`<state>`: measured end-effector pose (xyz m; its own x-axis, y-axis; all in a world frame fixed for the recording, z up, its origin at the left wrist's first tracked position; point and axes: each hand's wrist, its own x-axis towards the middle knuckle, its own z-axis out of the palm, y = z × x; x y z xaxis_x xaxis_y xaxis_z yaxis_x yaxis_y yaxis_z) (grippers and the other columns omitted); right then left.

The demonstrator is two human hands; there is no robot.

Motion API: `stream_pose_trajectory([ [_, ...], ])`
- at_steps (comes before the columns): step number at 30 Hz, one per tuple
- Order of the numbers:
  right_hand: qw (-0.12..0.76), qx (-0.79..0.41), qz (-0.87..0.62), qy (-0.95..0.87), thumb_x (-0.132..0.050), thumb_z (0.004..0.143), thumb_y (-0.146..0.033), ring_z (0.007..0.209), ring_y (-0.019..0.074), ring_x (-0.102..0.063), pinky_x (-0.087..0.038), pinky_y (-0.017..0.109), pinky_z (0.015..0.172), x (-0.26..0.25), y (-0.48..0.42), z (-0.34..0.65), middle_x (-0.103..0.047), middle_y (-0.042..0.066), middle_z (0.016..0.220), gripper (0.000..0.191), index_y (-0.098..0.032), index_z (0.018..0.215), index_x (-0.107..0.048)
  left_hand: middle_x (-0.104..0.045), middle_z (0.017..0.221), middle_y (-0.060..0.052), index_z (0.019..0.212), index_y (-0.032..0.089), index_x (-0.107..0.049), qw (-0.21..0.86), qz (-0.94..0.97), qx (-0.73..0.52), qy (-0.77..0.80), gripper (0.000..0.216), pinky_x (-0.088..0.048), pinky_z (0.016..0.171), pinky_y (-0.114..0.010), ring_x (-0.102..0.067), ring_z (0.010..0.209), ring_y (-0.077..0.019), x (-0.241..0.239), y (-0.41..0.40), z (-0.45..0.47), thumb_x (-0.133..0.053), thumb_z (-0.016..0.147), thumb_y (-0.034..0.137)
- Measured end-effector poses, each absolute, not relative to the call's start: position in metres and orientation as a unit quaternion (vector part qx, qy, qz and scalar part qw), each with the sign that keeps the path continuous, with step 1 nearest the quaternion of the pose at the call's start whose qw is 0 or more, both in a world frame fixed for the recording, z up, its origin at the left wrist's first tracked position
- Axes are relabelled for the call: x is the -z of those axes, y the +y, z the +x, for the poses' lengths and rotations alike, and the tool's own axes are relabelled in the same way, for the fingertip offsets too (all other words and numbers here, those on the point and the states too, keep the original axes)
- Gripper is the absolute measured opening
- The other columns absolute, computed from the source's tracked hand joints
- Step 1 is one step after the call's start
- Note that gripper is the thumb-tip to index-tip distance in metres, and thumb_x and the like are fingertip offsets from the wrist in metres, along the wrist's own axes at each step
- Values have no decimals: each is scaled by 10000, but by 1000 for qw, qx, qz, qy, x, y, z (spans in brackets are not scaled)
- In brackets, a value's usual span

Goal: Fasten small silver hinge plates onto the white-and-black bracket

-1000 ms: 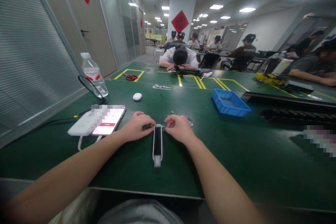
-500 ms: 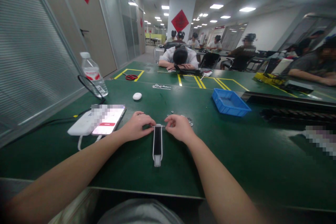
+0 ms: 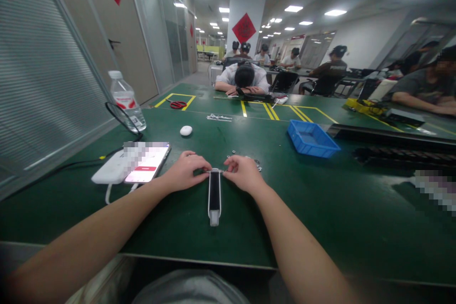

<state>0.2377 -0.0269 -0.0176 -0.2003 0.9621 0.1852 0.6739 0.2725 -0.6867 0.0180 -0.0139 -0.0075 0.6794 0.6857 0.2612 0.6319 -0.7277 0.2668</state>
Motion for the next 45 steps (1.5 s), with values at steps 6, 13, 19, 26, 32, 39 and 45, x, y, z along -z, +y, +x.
stream_pose_trajectory([
  [6, 312, -256, -547, -734, -681, 680, -144, 610, 110, -595, -496, 258, 637, 16, -28, 236, -683, 7, 740, 208, -159, 885, -647, -680, 947, 3, 929, 225, -627, 81, 914, -178, 355, 131, -262, 960, -417, -596, 921, -176, 7, -14, 18, -540, 839, 264],
  [13, 328, -242, -501, -763, -683, 679, -113, 626, 111, -607, -501, 260, 647, 18, -26, 236, -701, 19, 774, 238, -161, 911, -658, -679, 935, 1, 932, 224, -627, 77, 915, -177, 355, 132, -273, 947, -407, -597, 912, -175, 9, -12, 18, -545, 836, 263],
  [19, 336, -220, -479, -781, -686, 691, -122, 652, 120, -627, -505, 265, 670, 18, -28, 235, -709, 11, 776, 266, -182, 950, -677, -680, 935, -2, 932, 223, -625, 78, 915, -178, 354, 132, -270, 953, -413, -596, 915, -177, 8, -13, 18, -541, 835, 254],
  [26, 337, -230, -474, -781, -685, 710, -149, 662, 123, -629, -503, 266, 672, 20, -27, 233, -714, 25, 799, 304, -165, 1013, -674, -676, 944, 7, 943, 224, -622, 75, 916, -169, 357, 139, -279, 951, -401, -597, 915, -168, 7, -14, 18, -533, 841, 258],
  [32, 325, -240, -478, -780, -678, 715, -166, 660, 123, -617, -498, 268, 672, 20, -27, 234, -709, 20, 806, 312, -177, 1026, -670, -678, 948, 4, 940, 225, -621, 82, 915, -165, 360, 140, -269, 956, -414, -592, 924, -177, 6, -14, 18, -535, 836, 260],
  [39, 305, -249, -474, -787, -668, 702, -133, 661, 117, -603, -486, 256, 662, 24, -27, 233, -701, 20, 814, 329, -162, 1030, -661, -672, 914, 8, 967, 232, -617, 85, 912, -164, 365, 160, -265, 951, -409, -591, 916, -182, 10, -12, 18, -543, 830, 270],
  [45, 301, -260, -473, -786, -657, 704, -149, 651, 110, -589, -484, 256, 653, 24, -26, 233, -692, 25, 821, 353, -151, 1057, -645, -674, 913, 7, 970, 227, -611, 93, 910, -159, 371, 165, -265, 940, -411, -595, 909, -186, 8, -14, 20, -553, 821, 265],
])
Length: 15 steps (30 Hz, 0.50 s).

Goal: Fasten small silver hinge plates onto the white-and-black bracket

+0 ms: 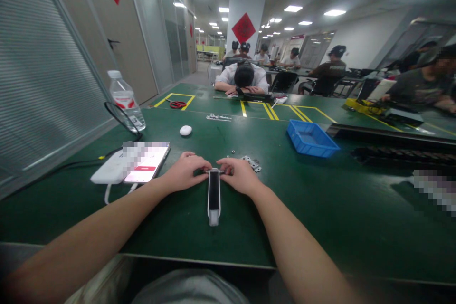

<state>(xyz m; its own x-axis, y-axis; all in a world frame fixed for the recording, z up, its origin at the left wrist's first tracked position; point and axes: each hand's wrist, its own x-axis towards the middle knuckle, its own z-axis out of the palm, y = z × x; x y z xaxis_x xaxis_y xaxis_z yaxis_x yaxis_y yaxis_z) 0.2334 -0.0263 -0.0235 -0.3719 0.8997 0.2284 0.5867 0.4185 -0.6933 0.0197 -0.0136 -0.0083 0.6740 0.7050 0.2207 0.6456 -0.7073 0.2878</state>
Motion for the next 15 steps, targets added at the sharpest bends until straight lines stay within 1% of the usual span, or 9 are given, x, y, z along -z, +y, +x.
stream_pose_trajectory([
  [4, 295, -252, -476, -789, -643, 673, -115, 671, 116, -580, -487, 265, 667, 22, -26, 236, -687, 33, 852, 391, -154, 1062, -646, -671, 896, 2, 969, 220, -608, 99, 910, -163, 369, 171, -268, 938, -412, -593, 892, -185, 7, -14, 20, -546, 819, 275],
  [9, 287, -247, -495, -782, -526, 629, -7, 668, 106, -576, -478, 253, 673, 21, -24, 242, -682, 28, 894, 493, -169, 1080, -644, -663, 897, 6, 989, 223, -602, 103, 911, -162, 365, 193, -280, 933, -407, -595, 886, -181, 5, -15, 19, -539, 816, 282],
  [12, 298, -193, -558, -750, -528, 645, -36, 652, 110, -558, -468, 259, 677, 16, -20, 250, -676, 22, 876, 439, -188, 1031, -670, -660, 898, -1, 985, 218, -601, 102, 911, -165, 363, 196, -276, 945, -410, -596, 895, -183, 4, -17, 19, -532, 814, 283],
  [15, 310, -102, -663, -674, -560, 676, -118, 690, 138, -571, -465, 278, 701, 12, -14, 265, -660, 54, 916, 339, -183, 979, -697, -659, 902, -12, 983, 211, -601, 106, 911, -165, 362, 203, -283, 947, -413, -594, 900, -190, 2, -18, 20, -518, 809, 273],
])
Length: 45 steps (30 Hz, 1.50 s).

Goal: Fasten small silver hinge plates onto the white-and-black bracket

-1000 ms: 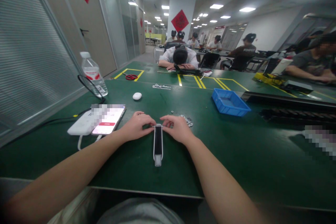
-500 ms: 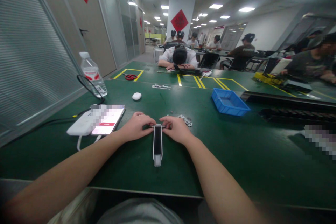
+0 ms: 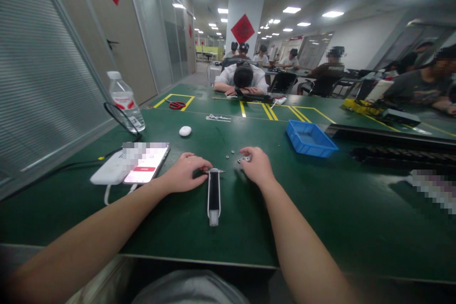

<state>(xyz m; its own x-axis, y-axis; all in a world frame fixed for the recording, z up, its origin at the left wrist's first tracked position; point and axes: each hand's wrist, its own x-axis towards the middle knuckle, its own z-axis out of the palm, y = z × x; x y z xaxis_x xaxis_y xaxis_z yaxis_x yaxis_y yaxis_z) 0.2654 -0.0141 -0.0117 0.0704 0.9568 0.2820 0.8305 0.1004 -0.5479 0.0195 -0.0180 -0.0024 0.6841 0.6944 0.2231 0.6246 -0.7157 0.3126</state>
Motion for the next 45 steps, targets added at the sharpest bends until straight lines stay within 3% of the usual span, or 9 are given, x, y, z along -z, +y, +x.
stream_pose_trajectory([
  [5, 226, -48, -766, -600, -581, 728, -263, 821, 227, -626, -455, 298, 694, 14, -5, 296, -670, 140, 948, 341, -131, 1017, -704, -654, 904, -8, 995, 212, -599, 120, 909, -161, 366, 230, -279, 960, -427, -596, 898, -188, 0, -19, 20, -516, 782, 234],
  [10, 167, -107, -787, -584, -601, 736, -330, 740, 222, -645, -424, 279, 590, 22, 1, 310, -712, 106, 837, 220, -182, 820, -741, -655, 905, -6, 1002, 217, -600, 115, 909, -157, 368, 248, -284, 964, -425, -596, 906, -191, 1, -19, 20, -519, 768, 227],
  [17, 198, -67, -769, -605, -597, 730, -250, 645, 165, -614, -371, 244, 524, 28, 3, 313, -711, 57, 751, 136, -209, 724, -726, -659, 907, -11, 998, 215, -600, 117, 909, -159, 367, 254, -279, 980, -432, -597, 900, -197, 1, -19, 19, -516, 758, 220],
  [22, 296, -43, -754, -585, -550, 770, -258, 684, 163, -597, -377, 246, 561, 27, 4, 314, -692, 59, 792, 160, -205, 809, -696, -663, 917, -13, 1007, 218, -603, 123, 907, -165, 367, 275, -281, 972, -433, -594, 907, -197, 3, -17, 19, -503, 752, 193],
  [26, 425, -140, -685, -574, -531, 778, -352, 713, 169, -600, -423, 251, 609, 24, 5, 305, -664, 56, 791, 210, -178, 842, -630, -662, 934, -12, 1027, 214, -605, 128, 901, -163, 382, 254, -294, 961, -428, -596, 923, -195, 0, -19, 20, -473, 811, 219],
  [30, 526, -333, -602, -500, -594, 727, -472, 679, 162, -628, -453, 242, 569, 16, -1, 286, -658, 44, 797, 330, -196, 898, -536, -653, 992, -37, 1056, 207, -606, 135, 895, -154, 395, 292, -337, 917, -412, -585, 956, -215, -2, -21, 22, -449, 891, 389],
  [34, 527, -471, -542, -454, -684, 684, -452, 619, 141, -630, -476, 239, 545, 3, -11, 272, -657, 28, 772, 374, -215, 910, -505, -618, 1089, -71, 1114, 200, -594, 152, 888, -138, 412, 405, -370, 892, -402, -552, 1026, -246, -2, -22, 25, -440, 890, 500],
  [40, 538, -532, -478, -446, -799, 546, -233, 533, 81, -560, -426, 176, 461, -5, -18, 268, -613, -30, 677, 453, -197, 933, -566, -567, 1153, -89, 1146, 217, -596, 176, 869, -128, 444, 510, -335, 953, -460, -500, 1092, -285, -1, -25, 29, -463, 839, 603],
  [45, 537, -570, -473, -404, -754, 562, -104, 527, 76, -572, -423, 158, 454, -8, -19, 267, -656, -11, 684, 423, -183, 942, -587, -549, 1146, -84, 1126, 221, -609, 204, 858, -127, 454, 524, -286, 995, -496, -483, 1106, -294, -3, -29, 33, -522, 793, 616],
])
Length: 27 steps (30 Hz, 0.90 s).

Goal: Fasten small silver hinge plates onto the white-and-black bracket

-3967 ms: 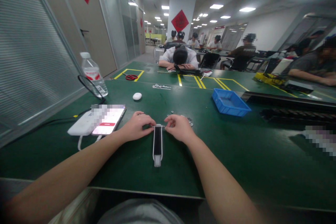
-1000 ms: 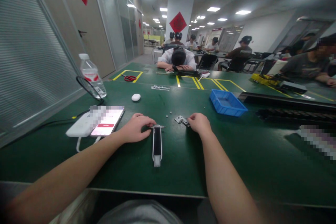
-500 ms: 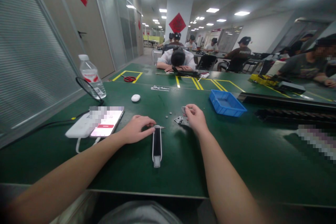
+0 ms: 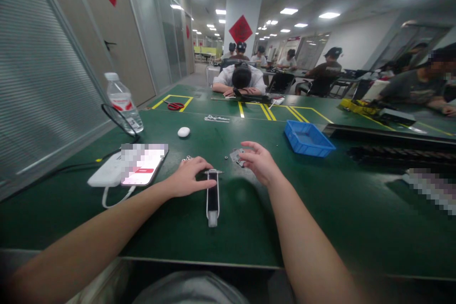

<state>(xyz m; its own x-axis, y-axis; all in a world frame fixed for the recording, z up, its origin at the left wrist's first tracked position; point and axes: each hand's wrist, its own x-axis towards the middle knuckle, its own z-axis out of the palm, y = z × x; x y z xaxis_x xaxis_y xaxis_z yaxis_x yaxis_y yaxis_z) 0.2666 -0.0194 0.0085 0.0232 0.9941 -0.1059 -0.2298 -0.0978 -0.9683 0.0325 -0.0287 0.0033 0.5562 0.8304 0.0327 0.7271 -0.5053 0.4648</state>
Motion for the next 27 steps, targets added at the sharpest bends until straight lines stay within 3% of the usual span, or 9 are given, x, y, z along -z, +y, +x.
stream_pose_trajectory([
  [13, 508, -548, -527, -404, -718, 577, -67, 511, 91, -565, -419, 188, 461, -6, -18, 263, -631, -17, 610, 289, -170, 827, -615, -565, 1104, -73, 1030, 204, -620, 235, 849, -152, 448, 471, -270, 1003, -493, -493, 1087, -293, 2, -23, 31, -610, 734, 570],
  [21, 488, -533, -568, -393, -595, 588, 23, 526, 102, -577, -469, 213, 505, -10, -24, 254, -610, -19, 607, 311, -169, 832, -614, -616, 1029, -68, 1025, 181, -598, 260, 837, -192, 441, 479, -386, 908, -413, -562, 975, -263, 0, -25, 31, -661, 706, 533],
  [27, 494, -531, -553, -411, -644, 611, -43, 519, 77, -546, -377, 175, 441, -4, -20, 256, -619, -19, 672, 304, -172, 885, -613, -633, 1025, -65, 1048, 174, -560, 326, 813, -255, 411, 433, -450, 854, -360, -591, 945, -224, 5, -24, 30, -687, 721, 428],
])
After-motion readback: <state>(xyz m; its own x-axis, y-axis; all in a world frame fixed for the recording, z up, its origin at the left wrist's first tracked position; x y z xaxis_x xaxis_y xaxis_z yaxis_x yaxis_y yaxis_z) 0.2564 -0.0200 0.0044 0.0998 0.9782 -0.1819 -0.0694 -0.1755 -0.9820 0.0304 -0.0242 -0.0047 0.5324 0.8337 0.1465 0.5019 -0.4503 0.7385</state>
